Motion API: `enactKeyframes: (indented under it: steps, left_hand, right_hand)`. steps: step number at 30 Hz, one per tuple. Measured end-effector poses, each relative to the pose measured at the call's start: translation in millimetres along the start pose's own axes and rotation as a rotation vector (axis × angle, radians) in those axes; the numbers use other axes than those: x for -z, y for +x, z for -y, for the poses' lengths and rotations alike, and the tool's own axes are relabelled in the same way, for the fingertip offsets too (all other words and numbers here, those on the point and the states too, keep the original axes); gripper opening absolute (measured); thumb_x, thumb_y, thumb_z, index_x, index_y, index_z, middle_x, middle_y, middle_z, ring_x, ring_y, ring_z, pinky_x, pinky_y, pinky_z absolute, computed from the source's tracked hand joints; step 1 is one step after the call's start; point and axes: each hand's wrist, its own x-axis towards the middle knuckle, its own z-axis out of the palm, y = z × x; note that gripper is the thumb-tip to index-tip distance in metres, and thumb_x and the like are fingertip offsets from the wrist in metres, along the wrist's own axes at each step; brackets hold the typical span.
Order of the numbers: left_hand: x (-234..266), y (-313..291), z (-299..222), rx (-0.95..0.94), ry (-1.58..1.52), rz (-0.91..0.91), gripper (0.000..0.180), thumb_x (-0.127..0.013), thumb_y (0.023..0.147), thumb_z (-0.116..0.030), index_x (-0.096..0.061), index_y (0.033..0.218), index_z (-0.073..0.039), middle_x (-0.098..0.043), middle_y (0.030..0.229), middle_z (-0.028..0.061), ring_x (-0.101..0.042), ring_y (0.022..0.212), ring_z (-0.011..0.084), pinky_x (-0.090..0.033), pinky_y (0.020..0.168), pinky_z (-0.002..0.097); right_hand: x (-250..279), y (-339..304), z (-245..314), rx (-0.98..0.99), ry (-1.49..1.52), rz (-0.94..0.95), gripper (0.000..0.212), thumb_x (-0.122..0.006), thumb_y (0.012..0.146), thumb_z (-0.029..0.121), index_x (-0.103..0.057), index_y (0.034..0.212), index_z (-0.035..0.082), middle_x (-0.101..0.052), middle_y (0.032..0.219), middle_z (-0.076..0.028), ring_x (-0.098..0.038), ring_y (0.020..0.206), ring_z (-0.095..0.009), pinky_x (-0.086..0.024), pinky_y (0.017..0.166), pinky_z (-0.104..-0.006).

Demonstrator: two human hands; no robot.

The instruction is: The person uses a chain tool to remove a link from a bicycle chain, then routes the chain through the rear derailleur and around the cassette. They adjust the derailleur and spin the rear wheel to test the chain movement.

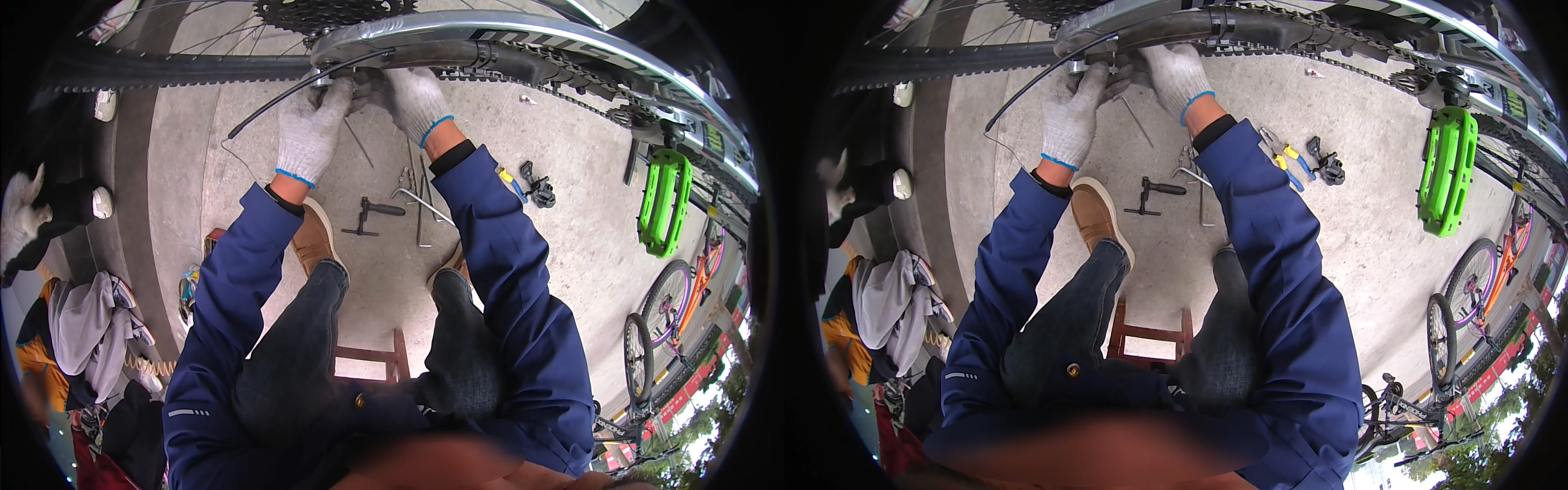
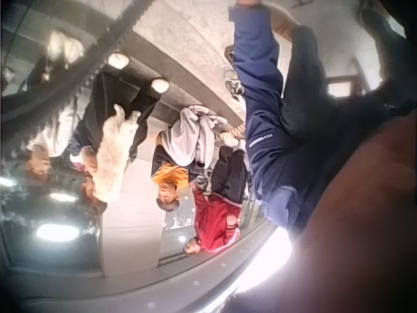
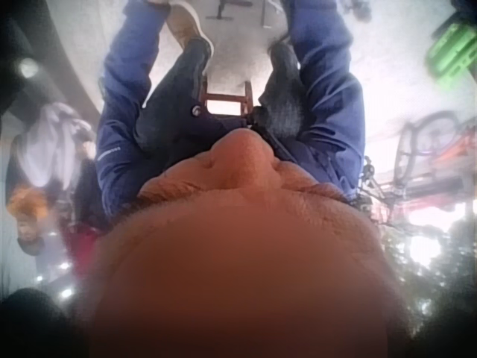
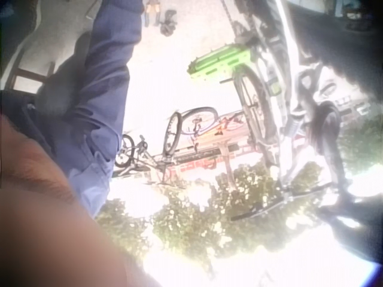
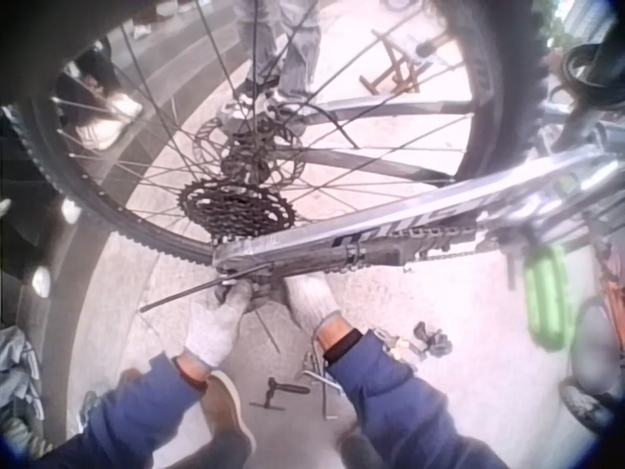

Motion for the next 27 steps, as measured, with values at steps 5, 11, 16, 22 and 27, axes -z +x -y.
enactKeyframes:
  steps: [5,11,16,22,27]
  left_hand:
    - [3,2,1,-0.029,0.114,-0.01,0.03,-0.061,0.112,-0.016,-0.064,0.133,0.004,-0.075,0.122,0.0174,-0.077,0.108,0.0262,-0.064,0.094,0.0384]
    - [7,5,5,-0.053,0.209,-0.013,0.029,-0.06,0.112,-0.017,-0.066,0.13,0.004,-0.078,0.117,0.0148,-0.077,0.103,0.0215,-0.062,0.092,0.0356]
    - [8,7,11,-0.086,0.375,-0.05,0.028,-0.062,0.111,-0.017,-0.068,0.127,0.005,-0.078,0.117,0.0132,-0.076,0.1,0.0184,-0.061,0.09,0.033]
    - [6,9,9,-0.072,0.457,-0.128,0.031,-0.074,0.102,-0.02,-0.069,0.123,0.003,-0.078,0.107,0.0142,-0.071,0.093,0.0165,-0.056,0.085,0.034]
    - [7,-3,2,-0.132,0.406,-0.128,0.036,-0.078,0.098,-0.024,-0.07,0.119,0.004,-0.077,0.101,0.0153,-0.072,0.093,0.0197,-0.056,0.084,0.0352]
  right_hand:
    - [10,-1,1,0.442,-0.649,0.019,0.037,-0.073,0.102,0.024,-0.071,0.125,-0.005,-0.078,0.117,-0.016,-0.077,0.103,-0.024,-0.064,0.092,-0.0384]
    - [3,5,10,0.303,-0.62,-0.099,0.036,-0.073,0.103,0.025,-0.074,0.121,-0.005,-0.079,0.116,-0.013,-0.078,0.1,-0.02,-0.063,0.088,-0.0353]
    - [-5,-1,36,0.257,-0.905,-0.123,0.039,-0.071,0.104,0.027,-0.072,0.124,-0.006,-0.077,0.12,-0.014,-0.077,0.101,-0.021,-0.065,0.088,-0.0366]
    - [-7,-23,43,-0.245,0.018,-0.169,0.052,-0.071,0.105,0.031,-0.061,0.142,-0.004,-0.071,0.128,-0.016,-0.073,0.108,-0.024,-0.064,0.094,-0.0427]
    - [28,-80,50,-0.307,-0.021,-0.182,0.054,-0.068,0.107,0.033,-0.057,0.148,-0.001,-0.071,0.125,-0.014,-0.071,0.108,-0.025,-0.061,0.098,-0.0435]
